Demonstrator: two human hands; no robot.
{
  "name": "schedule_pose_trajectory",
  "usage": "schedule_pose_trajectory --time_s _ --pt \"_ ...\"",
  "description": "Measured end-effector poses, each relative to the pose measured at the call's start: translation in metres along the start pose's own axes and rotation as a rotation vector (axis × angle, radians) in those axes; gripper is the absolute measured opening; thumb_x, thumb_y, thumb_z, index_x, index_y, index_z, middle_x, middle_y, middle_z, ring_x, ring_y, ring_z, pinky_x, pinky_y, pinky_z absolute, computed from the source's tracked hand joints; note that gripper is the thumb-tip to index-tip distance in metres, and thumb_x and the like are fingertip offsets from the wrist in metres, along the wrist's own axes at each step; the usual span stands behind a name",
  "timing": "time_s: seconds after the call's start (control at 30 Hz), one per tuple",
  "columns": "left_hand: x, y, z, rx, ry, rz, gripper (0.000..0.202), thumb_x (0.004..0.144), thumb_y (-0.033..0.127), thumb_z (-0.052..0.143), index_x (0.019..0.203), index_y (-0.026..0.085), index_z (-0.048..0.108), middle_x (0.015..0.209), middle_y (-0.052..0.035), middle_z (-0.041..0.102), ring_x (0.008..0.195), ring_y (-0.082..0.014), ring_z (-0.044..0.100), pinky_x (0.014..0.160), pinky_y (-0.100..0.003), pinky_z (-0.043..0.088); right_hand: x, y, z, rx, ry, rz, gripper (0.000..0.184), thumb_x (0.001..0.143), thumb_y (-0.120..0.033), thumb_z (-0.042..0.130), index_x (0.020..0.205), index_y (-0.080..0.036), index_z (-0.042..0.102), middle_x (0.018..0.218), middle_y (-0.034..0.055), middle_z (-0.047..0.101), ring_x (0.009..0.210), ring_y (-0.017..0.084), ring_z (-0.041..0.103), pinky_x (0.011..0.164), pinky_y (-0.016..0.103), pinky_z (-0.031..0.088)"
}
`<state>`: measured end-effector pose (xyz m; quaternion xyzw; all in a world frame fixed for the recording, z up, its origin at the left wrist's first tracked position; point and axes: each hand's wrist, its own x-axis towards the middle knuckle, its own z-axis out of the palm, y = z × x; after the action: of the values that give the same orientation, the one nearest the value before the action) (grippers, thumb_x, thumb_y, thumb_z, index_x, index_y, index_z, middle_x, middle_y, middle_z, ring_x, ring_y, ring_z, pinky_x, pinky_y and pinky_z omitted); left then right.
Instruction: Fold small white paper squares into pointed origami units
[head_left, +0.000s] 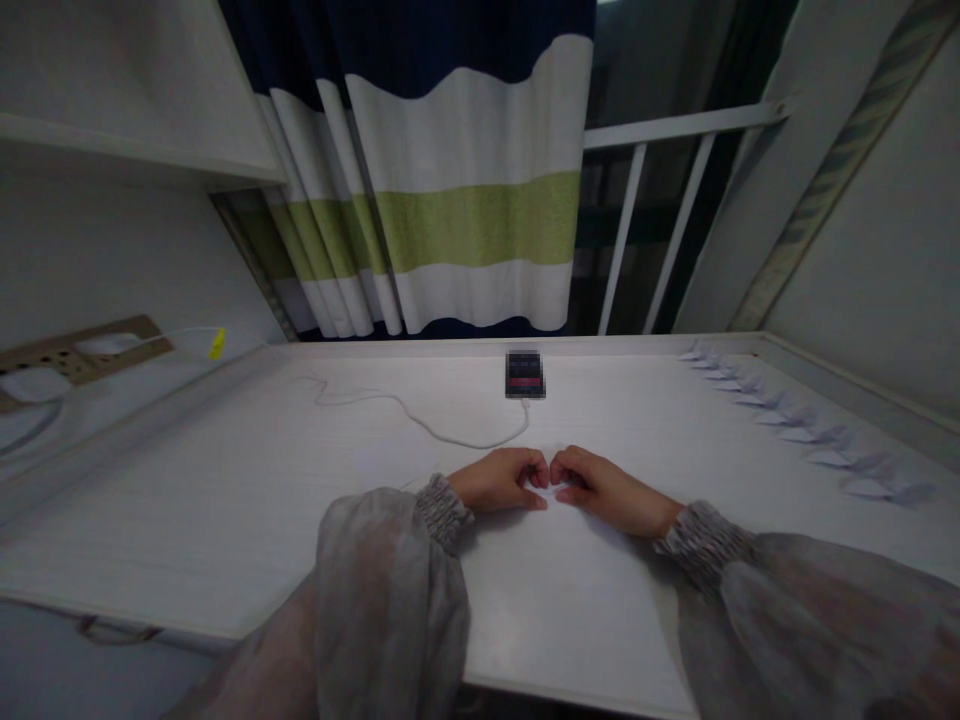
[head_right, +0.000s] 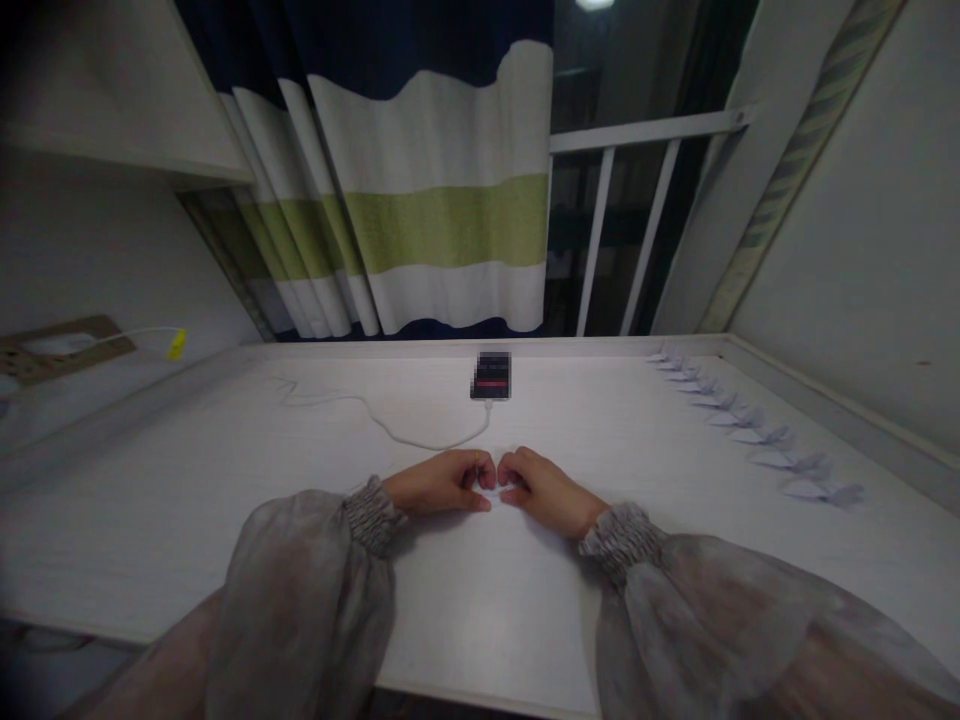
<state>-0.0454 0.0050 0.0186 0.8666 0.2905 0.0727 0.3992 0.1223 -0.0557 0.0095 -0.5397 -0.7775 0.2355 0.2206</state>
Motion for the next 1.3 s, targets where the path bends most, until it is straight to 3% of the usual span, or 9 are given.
schedule_pose_trajectory --time_s 0.37,0.47,0.53,0.63,0.97,1.17,1.3 --pt "-0.001 0.004 -0.001 0.027 -0.009 -0.033 0.023 0.061 0.022 0.066 0.080 0.015 0.055 0.062 0.0054 0.043 0.058 -0.0072 0.038 0.054 -0.019 0.030 -0.003 0.010 -0.012 0.155 -0.049 0.018 0.020 0.061 -0.006 0.052 0.077 -0.018 0.054 0.070 -0.0016 0.047 0.065 0.012 0.044 0.063 0.026 0.038" --pt "-0.001 0.004 -0.001 0.033 -0.004 -0.043 0.023 0.061 0.021 0.066 0.080 0.015 0.055 0.062 0.0053 0.043 0.058 -0.0071 0.038 0.054 -0.019 0.030 -0.006 0.015 -0.016 0.318 -0.091 0.013 0.017 0.067 -0.017 0.054 0.084 -0.016 0.056 0.068 -0.0019 0.047 0.064 0.011 0.046 0.062 0.025 0.040" --pt "-0.001 0.004 -0.001 0.032 -0.002 -0.034 0.023 0.061 0.021 0.066 0.079 0.015 0.055 0.062 0.0052 0.044 0.058 -0.0071 0.039 0.054 -0.019 0.030 -0.008 0.016 -0.015 0.376 -0.051 -0.005 0.018 0.074 -0.027 0.051 0.086 -0.016 0.058 0.074 0.0002 0.049 0.068 0.012 0.048 0.063 0.026 0.041" --pt "0.000 0.002 0.000 0.015 0.000 -0.019 0.023 0.060 0.022 0.066 0.079 0.015 0.055 0.062 0.0052 0.044 0.058 -0.0069 0.039 0.054 -0.019 0.030 -0.011 0.010 -0.010 0.216 0.001 -0.108 0.022 0.079 -0.031 0.047 0.083 -0.017 0.063 0.084 0.0040 0.049 0.073 0.013 0.049 0.066 0.027 0.041" --pt "0.001 0.000 0.002 -0.043 0.012 -0.003 0.021 0.060 0.018 0.066 0.076 0.014 0.055 0.062 0.0053 0.043 0.058 -0.0067 0.038 0.055 -0.018 0.031 -0.011 -0.009 -0.002 -0.411 -0.017 -0.315 0.018 0.078 -0.020 0.047 0.075 -0.017 0.064 0.084 0.0083 0.055 0.079 0.019 0.049 0.072 0.034 0.038" --pt "-0.001 0.000 0.001 -0.030 0.019 -0.003 0.023 0.060 0.023 0.066 0.079 0.015 0.055 0.062 0.0053 0.043 0.058 -0.0069 0.038 0.053 -0.018 0.030 -0.015 -0.007 0.001 -0.301 0.028 -0.309 0.018 0.079 -0.021 0.047 0.092 -0.015 0.060 0.094 0.0095 0.054 0.088 0.020 0.048 0.078 0.035 0.039" --pt "-0.002 -0.002 0.000 -0.046 -0.004 0.005 0.024 0.062 0.026 0.065 0.081 0.014 0.056 0.061 0.0053 0.043 0.056 -0.0066 0.037 0.052 -0.019 0.029 -0.017 -0.005 -0.002 -0.204 0.087 -0.201 0.023 0.077 -0.022 0.053 0.099 -0.016 0.056 0.100 0.0103 0.052 0.093 0.022 0.046 0.083 0.038 0.039"
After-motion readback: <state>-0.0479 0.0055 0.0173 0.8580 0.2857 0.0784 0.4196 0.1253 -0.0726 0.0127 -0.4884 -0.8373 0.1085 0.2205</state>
